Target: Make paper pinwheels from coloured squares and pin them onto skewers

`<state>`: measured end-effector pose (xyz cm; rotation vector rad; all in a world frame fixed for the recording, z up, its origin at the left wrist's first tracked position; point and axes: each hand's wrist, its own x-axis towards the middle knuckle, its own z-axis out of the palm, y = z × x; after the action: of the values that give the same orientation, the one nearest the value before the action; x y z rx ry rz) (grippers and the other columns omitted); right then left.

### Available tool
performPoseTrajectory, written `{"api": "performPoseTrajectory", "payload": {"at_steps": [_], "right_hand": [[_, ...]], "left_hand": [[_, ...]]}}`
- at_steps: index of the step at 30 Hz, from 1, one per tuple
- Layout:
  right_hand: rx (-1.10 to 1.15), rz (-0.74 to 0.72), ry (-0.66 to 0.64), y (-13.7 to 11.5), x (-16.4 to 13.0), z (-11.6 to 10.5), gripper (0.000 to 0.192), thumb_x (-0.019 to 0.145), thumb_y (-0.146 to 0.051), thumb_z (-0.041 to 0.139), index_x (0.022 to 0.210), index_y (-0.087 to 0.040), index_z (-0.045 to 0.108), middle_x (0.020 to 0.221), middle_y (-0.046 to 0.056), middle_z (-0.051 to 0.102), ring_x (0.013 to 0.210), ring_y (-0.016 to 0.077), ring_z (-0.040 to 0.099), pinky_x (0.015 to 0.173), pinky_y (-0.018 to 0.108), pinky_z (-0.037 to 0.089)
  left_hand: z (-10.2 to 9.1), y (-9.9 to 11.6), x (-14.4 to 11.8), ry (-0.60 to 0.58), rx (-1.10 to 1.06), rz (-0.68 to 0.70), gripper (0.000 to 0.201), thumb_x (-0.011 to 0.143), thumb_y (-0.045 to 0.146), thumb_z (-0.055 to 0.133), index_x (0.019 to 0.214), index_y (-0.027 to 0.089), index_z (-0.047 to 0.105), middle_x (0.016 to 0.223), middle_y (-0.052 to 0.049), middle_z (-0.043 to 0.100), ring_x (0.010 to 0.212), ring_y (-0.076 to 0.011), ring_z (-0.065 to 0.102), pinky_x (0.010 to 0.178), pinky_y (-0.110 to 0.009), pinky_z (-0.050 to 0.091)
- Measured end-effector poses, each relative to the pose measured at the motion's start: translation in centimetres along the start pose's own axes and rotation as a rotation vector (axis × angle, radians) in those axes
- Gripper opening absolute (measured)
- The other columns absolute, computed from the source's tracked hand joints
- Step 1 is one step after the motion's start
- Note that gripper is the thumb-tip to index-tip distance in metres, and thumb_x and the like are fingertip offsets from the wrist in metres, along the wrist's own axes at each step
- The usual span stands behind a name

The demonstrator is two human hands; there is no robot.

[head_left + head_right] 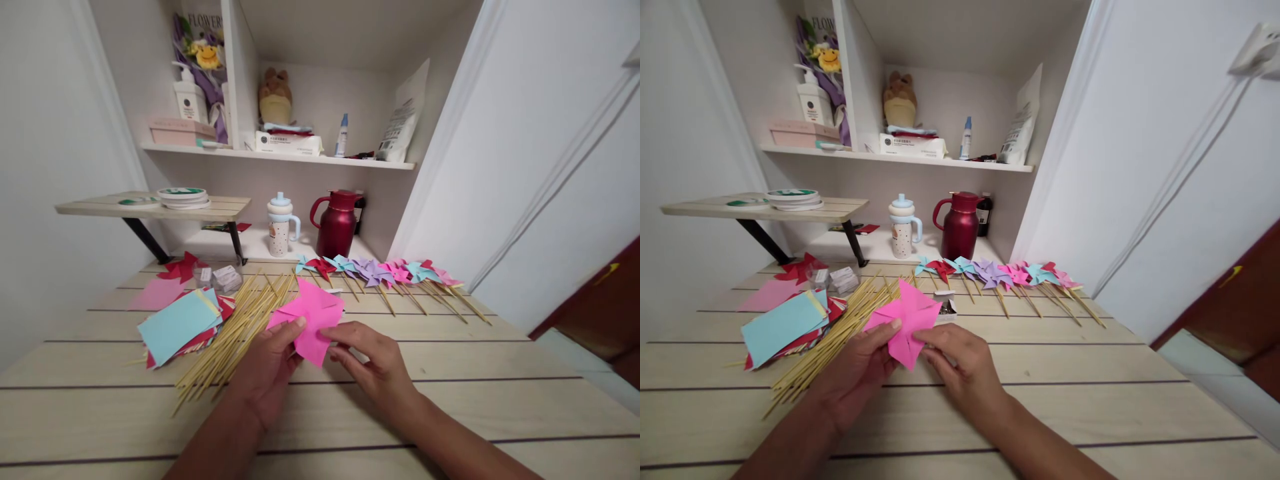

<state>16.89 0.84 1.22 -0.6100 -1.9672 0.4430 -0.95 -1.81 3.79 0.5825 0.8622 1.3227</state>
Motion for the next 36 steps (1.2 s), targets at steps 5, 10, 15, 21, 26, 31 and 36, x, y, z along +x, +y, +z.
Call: {"api": "performPoseTrajectory", "payload": {"at_steps": [5, 10, 15, 21, 26, 31, 36], "right_hand": [[0.030, 0.054, 0.033, -0.3, 0.2, -0.2, 0.033, 0.085, -0.012, 0.063, 0.109, -0.032, 0.075, 0.092, 0.006, 0.074, 0.083, 0.0213, 0.068, 0.072, 0.033, 0.054], [0.107, 0.195, 0.059, -0.6, 0.4, 0.1, 0.015, 0.083, -0.019, 0.069, 0.088, -0.028, 0.079, 0.078, 0.004, 0.074, 0.069, 0.0199, 0.066, 0.065, 0.031, 0.052], [0.257, 0.414, 0.121, -1.1, 0.6, 0.6, 0.007, 0.079, -0.025, 0.073, 0.073, -0.022, 0.076, 0.066, 0.001, 0.070, 0.054, 0.0157, 0.060, 0.055, 0.028, 0.048], [0.366, 0.543, 0.159, -1.3, 0.7, 0.7, 0.015, 0.077, -0.031, 0.075, 0.069, -0.019, 0.072, 0.059, 0.000, 0.064, 0.049, 0.0133, 0.056, 0.049, 0.026, 0.044], [0.392, 0.579, 0.163, -1.1, 0.6, 0.8, 0.024, 0.077, -0.039, 0.075, 0.066, -0.018, 0.069, 0.054, -0.001, 0.060, 0.048, 0.0127, 0.051, 0.048, 0.025, 0.041], [0.394, 0.600, 0.172, -1.2, 0.6, 0.8, 0.027, 0.075, -0.038, 0.076, 0.062, -0.019, 0.064, 0.051, -0.002, 0.057, 0.048, 0.0120, 0.048, 0.047, 0.025, 0.039], [0.385, 0.610, 0.162, -1.5, 0.7, 0.8, 0.028, 0.075, -0.038, 0.075, 0.061, -0.019, 0.060, 0.051, -0.002, 0.057, 0.047, 0.0116, 0.048, 0.046, 0.025, 0.038]], "left_hand": [[0.2, -0.2, -0.3, 0.016, 0.044, 0.012, 0.021, 0.072, 0.032, 0.077, 0.081, 0.013, 0.073, 0.078, -0.006, 0.073, 0.068, -0.0132, 0.060, 0.068, -0.025, 0.046], [0.5, -0.3, -0.7, 0.014, 0.105, 0.062, 0.023, 0.069, 0.035, 0.078, 0.072, 0.013, 0.072, 0.073, -0.006, 0.071, 0.069, -0.0157, 0.060, 0.072, -0.027, 0.047], [0.8, -0.4, -0.8, 0.008, 0.160, 0.091, 0.027, 0.069, 0.038, 0.078, 0.076, 0.012, 0.074, 0.074, -0.007, 0.071, 0.072, -0.0183, 0.061, 0.075, -0.030, 0.047], [0.7, -0.7, -0.9, 0.016, 0.215, 0.100, 0.024, 0.073, 0.039, 0.075, 0.071, 0.015, 0.072, 0.070, -0.004, 0.068, 0.069, -0.0166, 0.058, 0.072, -0.029, 0.047], [0.7, -0.9, -0.8, -0.010, 0.213, 0.092, 0.023, 0.075, 0.039, 0.074, 0.074, 0.016, 0.074, 0.069, -0.004, 0.070, 0.067, -0.0162, 0.060, 0.072, -0.028, 0.048], [0.6, -1.2, -0.6, 0.021, 0.235, 0.070, 0.023, 0.073, 0.038, 0.076, 0.073, 0.016, 0.074, 0.065, -0.002, 0.068, 0.061, -0.0139, 0.058, 0.068, -0.026, 0.048], [0.4, -1.4, -0.5, 0.046, 0.262, 0.126, 0.021, 0.070, 0.036, 0.078, 0.071, 0.016, 0.074, 0.067, -0.002, 0.069, 0.062, -0.0133, 0.057, 0.066, -0.025, 0.047]]}}
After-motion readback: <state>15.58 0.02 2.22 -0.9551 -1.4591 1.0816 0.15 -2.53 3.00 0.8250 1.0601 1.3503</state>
